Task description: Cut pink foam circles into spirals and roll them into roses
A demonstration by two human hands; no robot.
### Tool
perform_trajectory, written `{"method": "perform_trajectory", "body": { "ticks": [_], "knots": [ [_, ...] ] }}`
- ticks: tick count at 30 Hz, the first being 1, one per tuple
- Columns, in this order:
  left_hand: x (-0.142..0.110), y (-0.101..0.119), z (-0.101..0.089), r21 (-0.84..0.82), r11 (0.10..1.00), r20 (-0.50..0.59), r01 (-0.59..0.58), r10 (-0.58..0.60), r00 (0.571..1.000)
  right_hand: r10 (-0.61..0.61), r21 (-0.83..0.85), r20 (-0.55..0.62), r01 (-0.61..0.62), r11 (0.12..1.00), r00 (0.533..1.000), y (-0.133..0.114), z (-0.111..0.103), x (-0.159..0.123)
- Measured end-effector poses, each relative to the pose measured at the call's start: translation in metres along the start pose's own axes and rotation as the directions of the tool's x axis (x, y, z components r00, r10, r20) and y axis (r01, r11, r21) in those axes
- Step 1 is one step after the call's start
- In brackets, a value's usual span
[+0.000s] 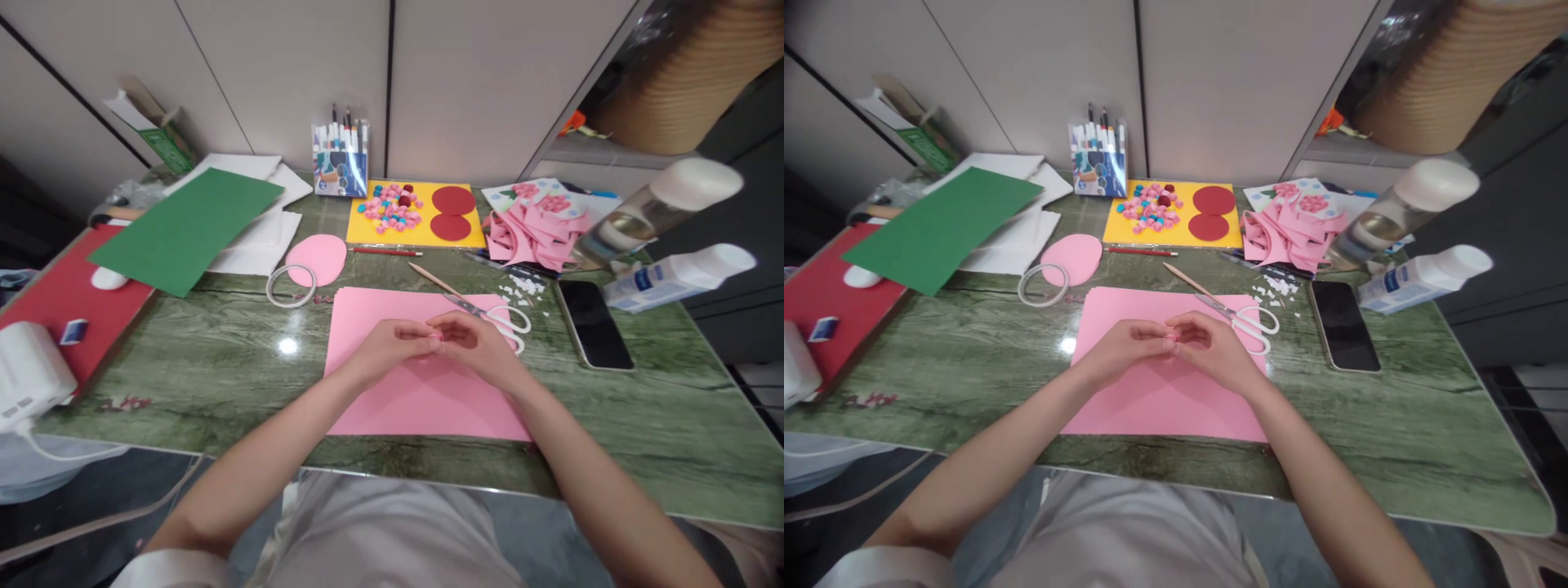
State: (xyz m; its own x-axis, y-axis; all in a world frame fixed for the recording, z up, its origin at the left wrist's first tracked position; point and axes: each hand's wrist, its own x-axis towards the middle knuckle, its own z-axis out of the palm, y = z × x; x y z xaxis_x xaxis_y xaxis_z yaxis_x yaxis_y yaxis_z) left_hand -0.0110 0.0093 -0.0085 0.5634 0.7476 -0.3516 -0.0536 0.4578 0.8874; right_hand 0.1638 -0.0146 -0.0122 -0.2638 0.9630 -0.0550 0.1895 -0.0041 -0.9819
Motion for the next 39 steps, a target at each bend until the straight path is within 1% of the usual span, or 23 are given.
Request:
{"method": "perform_trajectory", "body": {
  "ticks": [2, 3, 4, 5, 6, 7, 8, 9, 11, 12, 14, 15, 17, 20, 23, 25, 28, 30, 32, 35, 37, 39],
  "knots": [
    [0.001, 0.001, -0.001, -0.064, 0.997, -0.013, 0.031, -0.032, 0.999, -0.017, -0.005, 0.01, 0.017, 1.0, 1.0, 0.001, -0.003, 0.0],
    [0.002, 0.001, -0.002, -0.099, 0.994, -0.027, 0.047, -0.05, 0.998, -0.036, -0.036, -0.018, 0.035, 0.999, 0.999, 0.003, -0.005, 0.001],
    [0.003, 0.001, -0.003, -0.131, 0.99, -0.041, 0.057, -0.063, 0.997, -0.06, -0.097, -0.077, 0.052, 0.994, 0.995, 0.005, -0.009, 0.003],
    [0.003, 0.0, -0.003, -0.155, 0.986, -0.057, 0.059, -0.069, 0.996, -0.101, -0.195, -0.163, 0.068, 0.978, 0.981, 0.009, -0.013, 0.005],
    [0.004, 0.0, -0.003, -0.172, 0.984, -0.07, 0.053, -0.066, 0.995, -0.164, -0.337, -0.247, 0.074, 0.939, 0.955, 0.013, -0.017, 0.008],
    [0.004, -0.001, -0.003, -0.183, 0.982, -0.082, 0.04, -0.055, 0.995, -0.238, -0.509, -0.311, 0.051, 0.86, 0.92, 0.018, -0.022, 0.011],
    [0.004, -0.001, -0.003, -0.191, 0.981, -0.095, 0.023, -0.042, 0.995, -0.31, -0.651, -0.32, 0.03, 0.758, 0.895, 0.023, -0.026, 0.014],
    [0.005, -0.002, -0.003, -0.197, 0.98, -0.105, 0.008, -0.03, 0.994, -0.357, -0.752, -0.287, 0.022, 0.659, 0.889, 0.028, -0.029, 0.017],
    [0.005, -0.003, -0.001, -0.2, 0.98, -0.123, -0.013, -0.012, 0.992, -0.37, -0.871, -0.221, -0.012, 0.492, 0.902, 0.036, -0.032, 0.021],
    [0.005, -0.004, -0.001, -0.196, 0.98, -0.129, -0.021, -0.004, 0.992, -0.361, -0.902, -0.197, -0.025, 0.43, 0.912, 0.039, -0.031, 0.023],
    [0.005, -0.006, 0.0, -0.175, 0.984, -0.136, -0.041, 0.017, 0.991, -0.34, -0.932, -0.172, -0.041, 0.361, 0.925, 0.043, -0.029, 0.024],
    [0.005, -0.006, 0.001, -0.157, 0.986, -0.135, -0.05, 0.029, 0.99, -0.334, -0.936, -0.165, -0.04, 0.349, 0.928, 0.044, -0.027, 0.025],
    [0.004, -0.008, 0.001, -0.112, 0.992, -0.133, -0.055, 0.04, 0.99, -0.336, -0.932, -0.165, -0.035, 0.361, 0.927, 0.044, -0.025, 0.025],
    [0.003, -0.007, 0.002, -0.066, 0.997, -0.137, -0.045, 0.036, 0.99, -0.341, -0.905, -0.183, -0.023, 0.425, 0.922, 0.044, -0.025, 0.026],
    [0.001, -0.003, 0.003, -0.1, 0.994, -0.12, -0.047, 0.035, 0.992, -0.342, -0.877, -0.202, -0.014, 0.481, 0.918, 0.046, -0.03, 0.029],
    [0.0, -0.002, 0.003, -0.148, 0.989, -0.086, -0.014, 0.002, 0.996, -0.344, -0.871, -0.208, -0.013, 0.492, 0.916, 0.049, -0.033, 0.031],
    [0.0, -0.002, 0.003, -0.204, 0.978, -0.048, 0.049, -0.06, 0.997, -0.34, -0.874, -0.202, -0.013, 0.486, 0.918, 0.052, -0.035, 0.032],
    [0.001, -0.003, 0.003, -0.227, 0.972, -0.04, 0.067, -0.078, 0.996, -0.335, -0.88, -0.19, -0.009, 0.474, 0.923, 0.053, -0.035, 0.032],
    [0.001, -0.003, 0.004, -0.234, 0.97, -0.04, 0.067, -0.079, 0.996, -0.323, -0.896, -0.173, -0.013, 0.444, 0.93, 0.053, -0.034, 0.031],
    [0.0, -0.001, 0.006, -0.216, 0.975, -0.053, 0.055, -0.068, 0.996, -0.304, -0.917, -0.152, -0.02, 0.398, 0.941, 0.053, -0.034, 0.029],
    [0.0, 0.001, 0.007, -0.188, 0.981, -0.063, 0.049, -0.062, 0.996, -0.297, -0.92, -0.146, -0.019, 0.391, 0.944, 0.053, -0.034, 0.028],
    [0.0, 0.001, 0.006, -0.145, 0.988, -0.073, 0.047, -0.058, 0.996, -0.3, -0.922, -0.166, -0.04, 0.386, 0.939, 0.054, -0.034, 0.027]
  ]
}}
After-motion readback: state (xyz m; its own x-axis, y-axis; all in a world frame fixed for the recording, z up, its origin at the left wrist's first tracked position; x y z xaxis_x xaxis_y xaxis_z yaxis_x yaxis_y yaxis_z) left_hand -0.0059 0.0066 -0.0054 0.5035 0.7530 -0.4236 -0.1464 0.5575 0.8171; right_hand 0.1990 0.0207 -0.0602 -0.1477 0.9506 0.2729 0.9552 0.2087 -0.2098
